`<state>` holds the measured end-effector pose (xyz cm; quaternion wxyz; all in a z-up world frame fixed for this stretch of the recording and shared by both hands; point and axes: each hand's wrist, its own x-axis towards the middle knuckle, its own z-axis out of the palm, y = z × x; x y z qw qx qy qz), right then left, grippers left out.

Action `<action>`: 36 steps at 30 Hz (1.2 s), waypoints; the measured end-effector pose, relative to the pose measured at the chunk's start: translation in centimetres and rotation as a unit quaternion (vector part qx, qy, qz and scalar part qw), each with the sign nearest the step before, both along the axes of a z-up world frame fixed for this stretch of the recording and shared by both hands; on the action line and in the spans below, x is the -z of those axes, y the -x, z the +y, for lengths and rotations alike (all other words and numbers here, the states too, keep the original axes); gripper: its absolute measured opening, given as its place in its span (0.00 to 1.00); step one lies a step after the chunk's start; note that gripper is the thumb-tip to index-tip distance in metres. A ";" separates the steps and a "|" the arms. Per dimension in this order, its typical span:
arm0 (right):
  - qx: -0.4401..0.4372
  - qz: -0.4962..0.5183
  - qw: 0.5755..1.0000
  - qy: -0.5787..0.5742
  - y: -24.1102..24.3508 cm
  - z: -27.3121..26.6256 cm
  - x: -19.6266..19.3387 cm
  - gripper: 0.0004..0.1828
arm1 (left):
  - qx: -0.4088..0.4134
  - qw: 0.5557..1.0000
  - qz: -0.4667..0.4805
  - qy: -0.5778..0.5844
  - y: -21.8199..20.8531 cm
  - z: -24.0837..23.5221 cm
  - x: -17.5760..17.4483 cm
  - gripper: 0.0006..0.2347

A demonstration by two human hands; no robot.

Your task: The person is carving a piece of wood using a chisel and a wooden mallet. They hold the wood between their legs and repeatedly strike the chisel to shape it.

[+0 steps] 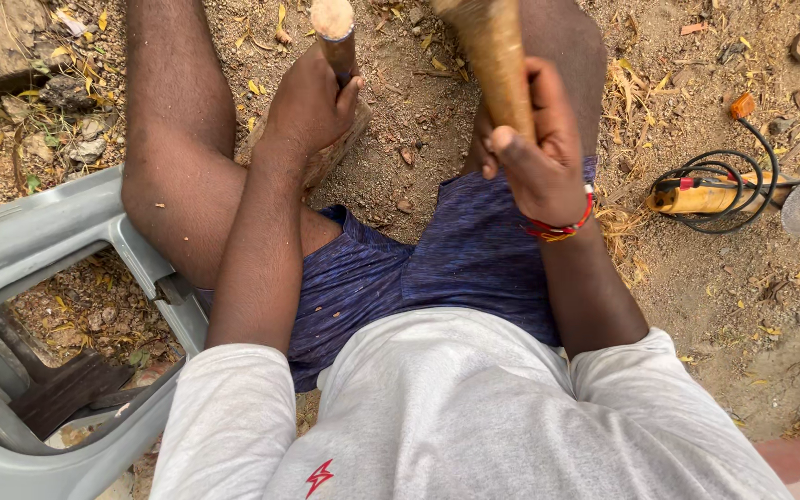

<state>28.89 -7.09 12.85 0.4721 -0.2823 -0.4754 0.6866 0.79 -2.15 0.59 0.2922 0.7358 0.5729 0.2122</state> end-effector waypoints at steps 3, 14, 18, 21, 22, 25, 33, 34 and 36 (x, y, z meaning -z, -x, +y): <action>-0.011 -0.052 0.995 -0.084 -1.2 0.9 -3.7 0.30 | 0.008 1.000 -0.006 0.010 0.2 0.1 0.5 0.06; 0.116 -0.618 0.651 -0.425 -3.1 4.8 -0.9 0.16 | 0.023 0.989 0.064 -0.133 1.2 -0.4 7.4 0.10; 0.137 -0.578 0.739 -0.316 -5.8 4.2 2.2 0.16 | -0.004 0.999 -0.004 -0.054 1.3 0.0 5.8 0.06; 0.167 -0.515 0.808 -0.231 -5.7 3.4 5.4 0.15 | -0.028 0.999 -0.026 -0.037 0.3 0.2 4.6 0.05; 0.180 -0.492 0.827 -0.204 -5.6 3.2 6.2 0.13 | -0.034 0.998 -0.035 -0.045 0.1 0.5 4.4 0.05; 0.263 -0.509 0.776 -0.265 -5.7 2.8 7.5 0.18 | -0.046 0.994 -0.047 0.090 0.9 2.1 3.8 0.12; 0.251 -0.132 0.958 -0.034 -5.3 2.3 4.3 0.11 | 0.014 0.997 -0.044 -0.055 1.0 -0.7 0.9 0.05; 0.244 -0.085 0.964 -0.059 -4.7 2.3 3.4 0.11 | 0.026 0.994 -0.042 -0.099 1.0 -1.1 0.8 0.04; 0.230 0.036 0.970 -0.066 -3.3 2.1 1.7 0.11 | 0.026 0.994 -0.017 -0.108 0.6 -1.5 0.9 0.05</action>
